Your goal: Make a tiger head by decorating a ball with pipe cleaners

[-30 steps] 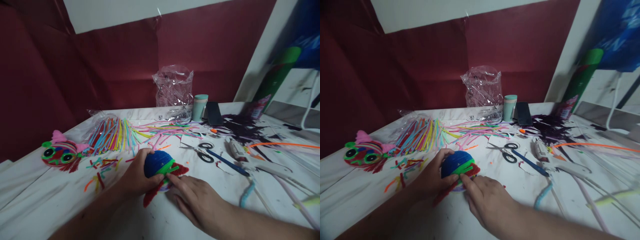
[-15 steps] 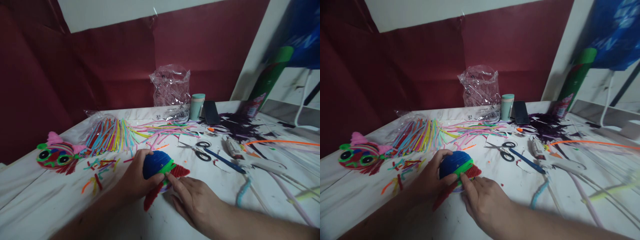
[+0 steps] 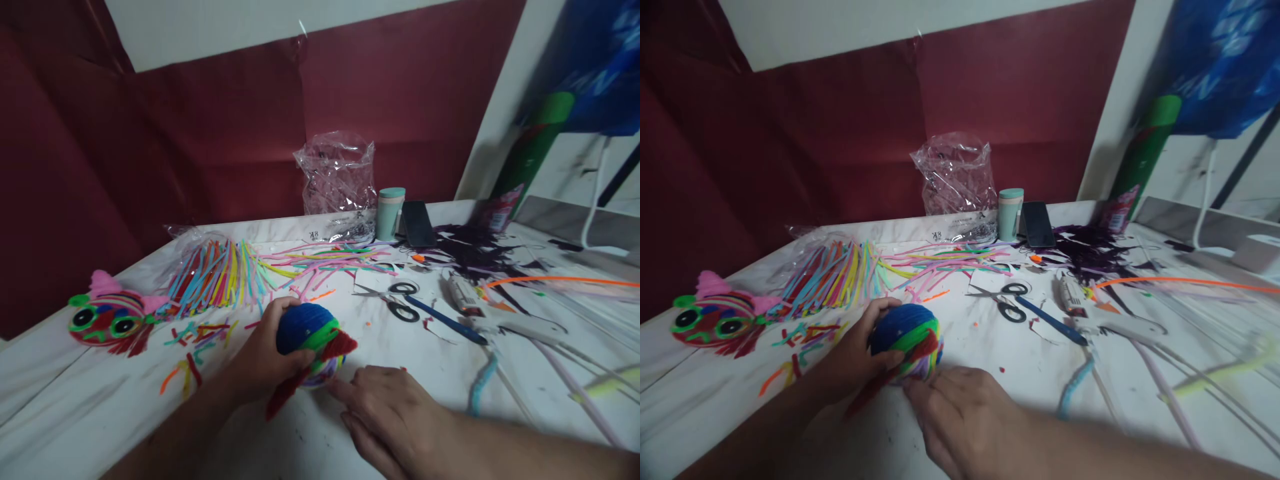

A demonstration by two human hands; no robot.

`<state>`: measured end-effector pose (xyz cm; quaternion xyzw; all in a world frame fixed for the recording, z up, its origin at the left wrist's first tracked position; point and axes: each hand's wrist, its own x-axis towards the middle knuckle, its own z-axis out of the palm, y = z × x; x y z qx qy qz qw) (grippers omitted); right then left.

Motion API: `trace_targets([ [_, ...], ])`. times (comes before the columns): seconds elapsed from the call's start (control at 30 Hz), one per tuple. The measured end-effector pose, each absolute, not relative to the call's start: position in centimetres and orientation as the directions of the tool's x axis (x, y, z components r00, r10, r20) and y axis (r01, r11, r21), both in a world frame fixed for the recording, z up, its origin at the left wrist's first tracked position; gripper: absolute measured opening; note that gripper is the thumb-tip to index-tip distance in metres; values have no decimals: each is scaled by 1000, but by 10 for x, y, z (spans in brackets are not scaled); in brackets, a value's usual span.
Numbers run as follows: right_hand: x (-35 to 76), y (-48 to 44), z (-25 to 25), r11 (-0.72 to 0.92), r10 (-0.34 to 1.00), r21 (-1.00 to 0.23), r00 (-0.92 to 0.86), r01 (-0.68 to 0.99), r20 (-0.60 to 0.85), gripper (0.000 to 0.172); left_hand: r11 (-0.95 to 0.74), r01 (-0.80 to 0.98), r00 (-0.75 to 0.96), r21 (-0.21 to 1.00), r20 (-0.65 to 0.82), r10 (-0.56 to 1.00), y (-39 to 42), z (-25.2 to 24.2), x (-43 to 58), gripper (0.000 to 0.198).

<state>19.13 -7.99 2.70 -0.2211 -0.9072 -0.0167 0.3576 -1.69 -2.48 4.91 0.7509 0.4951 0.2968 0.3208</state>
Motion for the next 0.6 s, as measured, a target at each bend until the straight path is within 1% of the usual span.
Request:
trace_targets([
  [0.07, 194, -80, 29, 907, 379, -144, -616, 397, 691, 21, -319, 540, 360, 779, 129, 924, -23, 49, -20, 61],
  [0.13, 197, -79, 27, 881, 440, -230, -537, 414, 720, 16, -324, 550, 366, 770, 126, 922, -22, 50, -21, 60],
  [0.2, 199, -77, 25, 835, 528, -354, -430, 422, 732, 20, -324, 561, 365, 761, 123, 923, -23, 51, -21, 59],
  [0.27, 200, -74, 22, 787, 604, -454, -368, 418, 707, 31, -326, 560, 378, 761, 115, 919, -23, 51, -21, 59],
  [0.33, 200, -70, 19, 754, 651, -500, -383, 425, 656, 35, -339, 547, 405, 765, 113, 907, -24, 51, -22, 59],
  [0.43, 199, -65, 14, 741, 670, -515, -443, 430, 595, 30, -369, 543, 440, 754, 119, 890, -25, 50, -24, 60],
  [0.6, 197, -63, 9, 680, 732, -599, -433, 423, 526, 27, -388, 548, 458, 741, 122, 880, -25, 52, -24, 60],
])
